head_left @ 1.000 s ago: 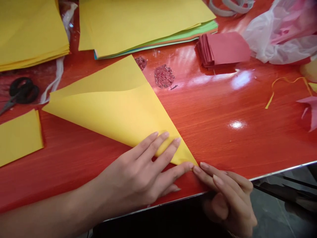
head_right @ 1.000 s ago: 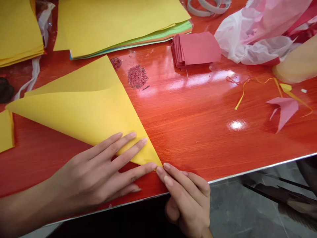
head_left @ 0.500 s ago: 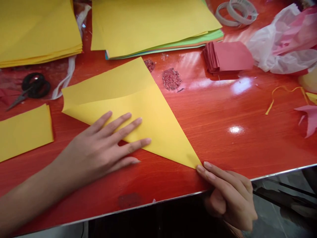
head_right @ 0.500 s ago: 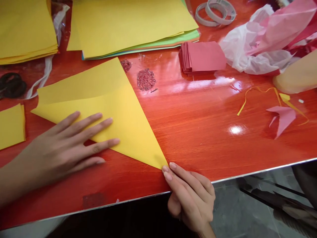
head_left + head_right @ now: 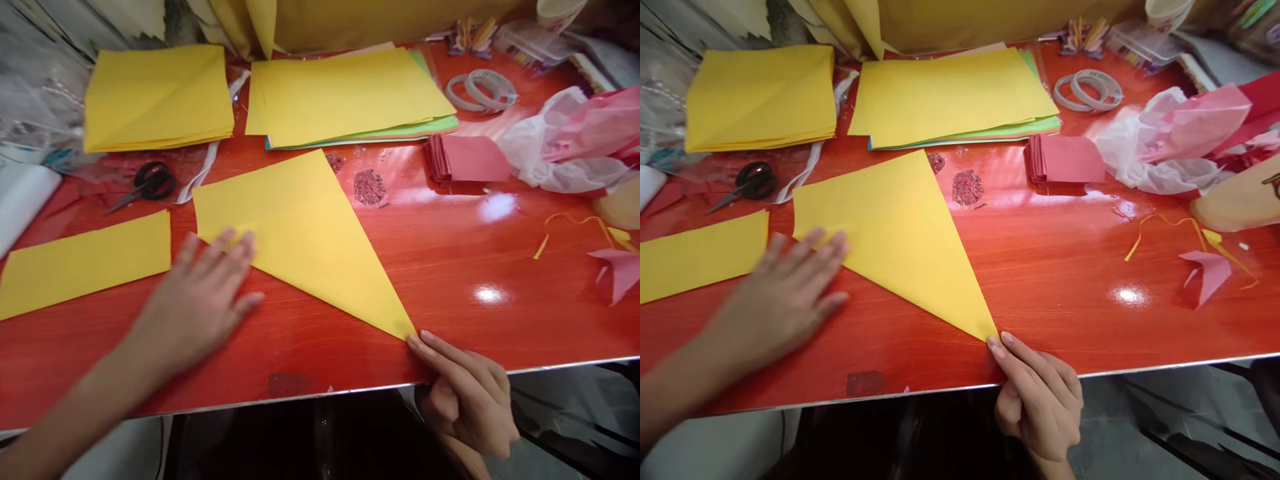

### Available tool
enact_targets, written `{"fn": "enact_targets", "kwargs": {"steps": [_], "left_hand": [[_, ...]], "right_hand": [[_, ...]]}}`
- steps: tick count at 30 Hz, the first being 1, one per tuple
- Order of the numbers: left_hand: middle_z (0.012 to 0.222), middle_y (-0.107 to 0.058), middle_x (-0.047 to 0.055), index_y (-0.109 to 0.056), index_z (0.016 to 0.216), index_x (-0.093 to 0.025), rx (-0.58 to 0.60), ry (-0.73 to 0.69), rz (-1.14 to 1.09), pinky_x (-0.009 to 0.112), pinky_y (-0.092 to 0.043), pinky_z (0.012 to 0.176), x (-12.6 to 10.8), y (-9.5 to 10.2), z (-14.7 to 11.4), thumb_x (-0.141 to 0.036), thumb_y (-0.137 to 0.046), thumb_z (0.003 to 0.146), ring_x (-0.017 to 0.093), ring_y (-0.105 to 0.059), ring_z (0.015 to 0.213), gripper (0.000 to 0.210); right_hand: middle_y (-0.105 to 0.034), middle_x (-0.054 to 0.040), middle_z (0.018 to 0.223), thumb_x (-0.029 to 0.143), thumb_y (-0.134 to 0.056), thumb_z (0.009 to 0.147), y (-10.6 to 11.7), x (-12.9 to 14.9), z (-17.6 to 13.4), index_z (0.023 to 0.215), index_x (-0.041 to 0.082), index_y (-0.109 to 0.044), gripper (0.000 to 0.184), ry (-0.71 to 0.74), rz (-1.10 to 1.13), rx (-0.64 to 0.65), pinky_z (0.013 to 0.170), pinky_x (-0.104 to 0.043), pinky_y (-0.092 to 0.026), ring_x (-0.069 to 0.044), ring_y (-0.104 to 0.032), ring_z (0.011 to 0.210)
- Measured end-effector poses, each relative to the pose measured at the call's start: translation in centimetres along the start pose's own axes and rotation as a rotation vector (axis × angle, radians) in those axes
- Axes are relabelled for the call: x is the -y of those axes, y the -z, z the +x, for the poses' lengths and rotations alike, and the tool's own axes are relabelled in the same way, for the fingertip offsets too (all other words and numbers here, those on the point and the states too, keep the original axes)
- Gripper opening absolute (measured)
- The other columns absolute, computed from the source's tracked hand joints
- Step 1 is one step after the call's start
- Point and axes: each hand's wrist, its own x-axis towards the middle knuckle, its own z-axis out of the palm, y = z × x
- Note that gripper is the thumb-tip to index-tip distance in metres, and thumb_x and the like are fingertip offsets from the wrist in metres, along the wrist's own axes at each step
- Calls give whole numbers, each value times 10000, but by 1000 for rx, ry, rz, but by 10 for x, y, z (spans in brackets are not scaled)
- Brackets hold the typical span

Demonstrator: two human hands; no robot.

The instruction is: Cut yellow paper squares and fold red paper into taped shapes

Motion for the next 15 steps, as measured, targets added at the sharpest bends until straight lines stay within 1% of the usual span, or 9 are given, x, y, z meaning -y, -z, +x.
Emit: {"fn": "enact_targets", "kwargs": {"steps": [2, 4, 5, 7, 8, 10, 11, 13, 15], "left_hand": [[1455, -353, 138, -318, 1408, -67, 0, -97, -81, 451, -209, 1140, -46, 0, 6, -506, -318, 928, 258, -308, 1365, 651], [1457, -364, 93, -382, 1382, -98, -30, -252, -195, 385, -234, 1142, -89, 2, 11, -540, -343, 908, 232, -290, 1376, 649], [1463, -355, 80, -385, 1381, -101, -57, -298, -245, 360, -238, 1144, -106, 2, 13, -552, -335, 905, 219, -276, 1383, 657], [1463, -356, 74, -385, 1380, -97, -93, -281, -285, 342, -239, 1144, -127, 4, 15, -557, -353, 897, 207, -276, 1383, 668], [1460, -362, 63, -388, 1379, -107, -111, -256, -290, 342, -246, 1140, -131, 5, 15, -546, -364, 899, 198, -285, 1379, 651], [1452, -374, 46, -393, 1375, -128, -105, -194, -273, 356, -271, 1126, -126, 6, 13, -486, -382, 914, 185, -314, 1367, 583], [1444, -386, 40, -400, 1370, -137, -92, -165, -260, 367, -287, 1116, -118, 7, 11, -446, -381, 925, 180, -337, 1355, 543], [1418, -420, 46, -414, 1359, -134, -66, -99, -218, 399, -308, 1102, -95, 6, 6, -363, -367, 941, 183, -397, 1320, 479], [1391, -452, 83, -425, 1350, -111, -92, 27, -153, 447, -309, 1097, -66, 4, -2, -333, -360, 941, 208, -446, 1285, 470]], "right_hand": [[-725, 4, 757, -4, -455, 748, -2, 0, 3, 876, 167, -677, 308, 1, 56, -80, 590, -262, -470, -139, -682, 652], [-728, -4, 755, -12, -455, 741, -4, 0, 6, 887, 157, -685, 321, 24, 81, -116, 590, -259, -471, -140, -685, 660], [-728, -10, 753, -10, -453, 744, -4, 0, 7, 888, 151, -686, 318, 43, 85, -124, 591, -260, -472, -141, -685, 665], [-728, -24, 756, -8, -448, 749, -2, 0, 10, 891, 141, -685, 314, 63, 96, -103, 594, -263, -475, -146, -687, 680], [-727, -30, 757, -11, -446, 751, -1, 0, 11, 898, 139, -684, 318, 64, 101, -83, 596, -263, -476, -148, -687, 688], [-726, -35, 762, -25, -448, 750, 1, -1, 12, 926, 139, -682, 336, 49, 108, -50, 606, -267, -481, -151, -688, 706], [-727, -36, 762, -31, -451, 749, 2, -1, 11, 938, 138, -683, 344, 53, 115, -51, 607, -270, -484, -154, -689, 709], [-732, -37, 774, -43, -457, 743, 3, -2, 10, 955, 137, -687, 361, 68, 127, -57, 608, -277, -491, -159, -692, 710], [-738, -35, 793, -51, -459, 737, 2, -3, 8, 969, 140, -691, 379, 79, 144, -75, 605, -283, -499, -163, -695, 704]]}}
